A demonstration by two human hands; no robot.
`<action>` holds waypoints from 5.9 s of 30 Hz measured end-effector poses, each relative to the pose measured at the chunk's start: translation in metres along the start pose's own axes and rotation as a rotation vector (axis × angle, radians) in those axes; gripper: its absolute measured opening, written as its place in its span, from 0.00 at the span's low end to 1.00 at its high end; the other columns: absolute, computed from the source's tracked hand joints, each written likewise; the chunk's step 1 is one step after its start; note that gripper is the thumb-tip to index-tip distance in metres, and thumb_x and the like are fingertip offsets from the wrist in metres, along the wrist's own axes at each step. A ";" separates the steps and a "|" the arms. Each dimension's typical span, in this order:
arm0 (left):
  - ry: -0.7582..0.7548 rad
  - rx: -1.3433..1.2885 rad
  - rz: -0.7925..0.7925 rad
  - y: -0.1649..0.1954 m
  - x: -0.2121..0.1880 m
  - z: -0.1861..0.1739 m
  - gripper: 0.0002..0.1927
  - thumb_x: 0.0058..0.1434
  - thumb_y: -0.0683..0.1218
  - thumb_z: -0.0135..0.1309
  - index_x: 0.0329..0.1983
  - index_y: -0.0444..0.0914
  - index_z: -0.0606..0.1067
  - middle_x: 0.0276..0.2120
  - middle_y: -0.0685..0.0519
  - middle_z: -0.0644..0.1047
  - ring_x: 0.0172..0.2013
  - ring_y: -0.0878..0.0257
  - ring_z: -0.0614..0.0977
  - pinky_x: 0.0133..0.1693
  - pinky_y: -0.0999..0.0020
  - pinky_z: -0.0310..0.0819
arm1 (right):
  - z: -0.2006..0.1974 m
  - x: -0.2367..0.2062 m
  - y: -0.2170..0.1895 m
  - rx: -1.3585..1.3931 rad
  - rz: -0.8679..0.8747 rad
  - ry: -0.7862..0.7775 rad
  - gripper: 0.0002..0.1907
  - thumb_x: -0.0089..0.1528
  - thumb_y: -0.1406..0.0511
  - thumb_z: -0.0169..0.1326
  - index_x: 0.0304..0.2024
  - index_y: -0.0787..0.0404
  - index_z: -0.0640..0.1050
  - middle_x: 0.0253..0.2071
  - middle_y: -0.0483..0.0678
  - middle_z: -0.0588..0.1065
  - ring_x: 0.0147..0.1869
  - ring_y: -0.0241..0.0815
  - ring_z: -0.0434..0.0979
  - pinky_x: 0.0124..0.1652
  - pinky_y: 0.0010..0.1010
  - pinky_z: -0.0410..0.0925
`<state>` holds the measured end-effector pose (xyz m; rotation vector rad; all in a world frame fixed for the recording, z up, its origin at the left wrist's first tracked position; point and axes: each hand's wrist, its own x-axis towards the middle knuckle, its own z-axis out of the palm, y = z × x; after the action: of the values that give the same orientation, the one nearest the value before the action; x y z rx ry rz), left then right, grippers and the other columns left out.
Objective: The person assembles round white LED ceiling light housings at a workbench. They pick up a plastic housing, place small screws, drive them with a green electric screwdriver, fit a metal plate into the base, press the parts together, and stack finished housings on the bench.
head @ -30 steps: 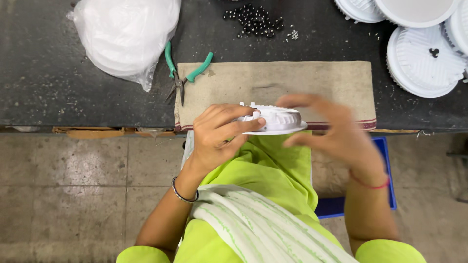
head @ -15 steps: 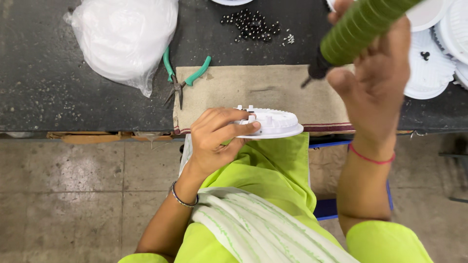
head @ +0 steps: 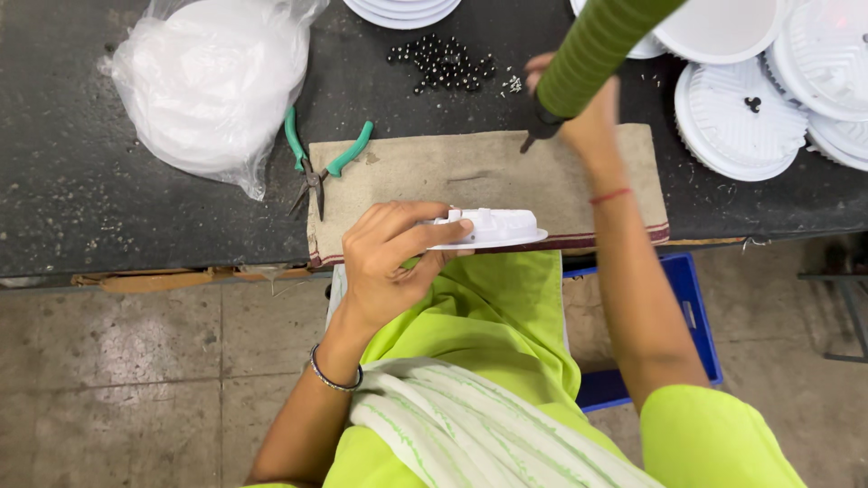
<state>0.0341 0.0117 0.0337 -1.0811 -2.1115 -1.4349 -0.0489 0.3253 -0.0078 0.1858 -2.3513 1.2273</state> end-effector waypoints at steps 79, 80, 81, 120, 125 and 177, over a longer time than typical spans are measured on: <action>0.014 0.000 -0.019 0.003 -0.001 -0.004 0.20 0.51 0.39 0.68 0.48 0.46 0.81 0.42 0.56 0.81 0.42 0.57 0.83 0.45 0.61 0.73 | -0.028 -0.056 -0.224 0.793 -0.166 0.074 0.11 0.76 0.63 0.53 0.43 0.62 0.67 0.28 0.47 0.65 0.28 0.39 0.64 0.33 0.32 0.65; 0.016 0.002 -0.019 0.003 -0.001 -0.004 0.20 0.51 0.39 0.68 0.47 0.46 0.81 0.42 0.56 0.81 0.42 0.57 0.83 0.45 0.61 0.73 | -0.027 -0.056 -0.225 0.791 -0.168 0.072 0.12 0.76 0.63 0.52 0.43 0.62 0.67 0.27 0.47 0.65 0.28 0.39 0.64 0.32 0.32 0.64; 0.017 0.009 -0.017 0.003 -0.001 -0.004 0.20 0.51 0.39 0.68 0.47 0.46 0.81 0.42 0.55 0.81 0.42 0.57 0.83 0.45 0.61 0.73 | -0.027 -0.055 -0.226 0.794 -0.167 0.070 0.12 0.77 0.63 0.52 0.43 0.62 0.66 0.27 0.47 0.64 0.27 0.39 0.63 0.32 0.33 0.64; -0.024 0.064 -0.035 0.018 -0.006 -0.014 0.28 0.50 0.37 0.66 0.56 0.43 0.77 0.49 0.55 0.81 0.48 0.56 0.82 0.50 0.61 0.74 | -0.028 -0.014 -0.188 0.951 0.038 0.149 0.12 0.74 0.71 0.54 0.39 0.67 0.65 0.24 0.50 0.65 0.25 0.42 0.63 0.31 0.33 0.65; -0.041 0.054 -0.044 0.020 -0.017 -0.010 0.28 0.46 0.33 0.61 0.53 0.42 0.79 0.48 0.54 0.81 0.50 0.56 0.83 0.52 0.61 0.75 | -0.005 0.013 -0.141 0.670 -0.068 0.222 0.11 0.72 0.72 0.61 0.45 0.63 0.70 0.31 0.48 0.73 0.28 0.40 0.73 0.33 0.30 0.71; -0.125 -0.072 -0.177 0.043 0.006 0.018 0.25 0.59 0.36 0.62 0.61 0.38 0.74 0.65 0.46 0.72 0.62 0.52 0.77 0.62 0.60 0.71 | -0.194 0.017 0.136 0.852 0.415 0.608 0.24 0.68 0.68 0.54 0.63 0.68 0.61 0.60 0.64 0.72 0.61 0.63 0.80 0.50 0.63 0.77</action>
<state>0.0650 0.0385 0.0564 -1.0571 -2.3098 -1.5720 -0.0411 0.5630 -0.0064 -0.3763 -1.2783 2.0689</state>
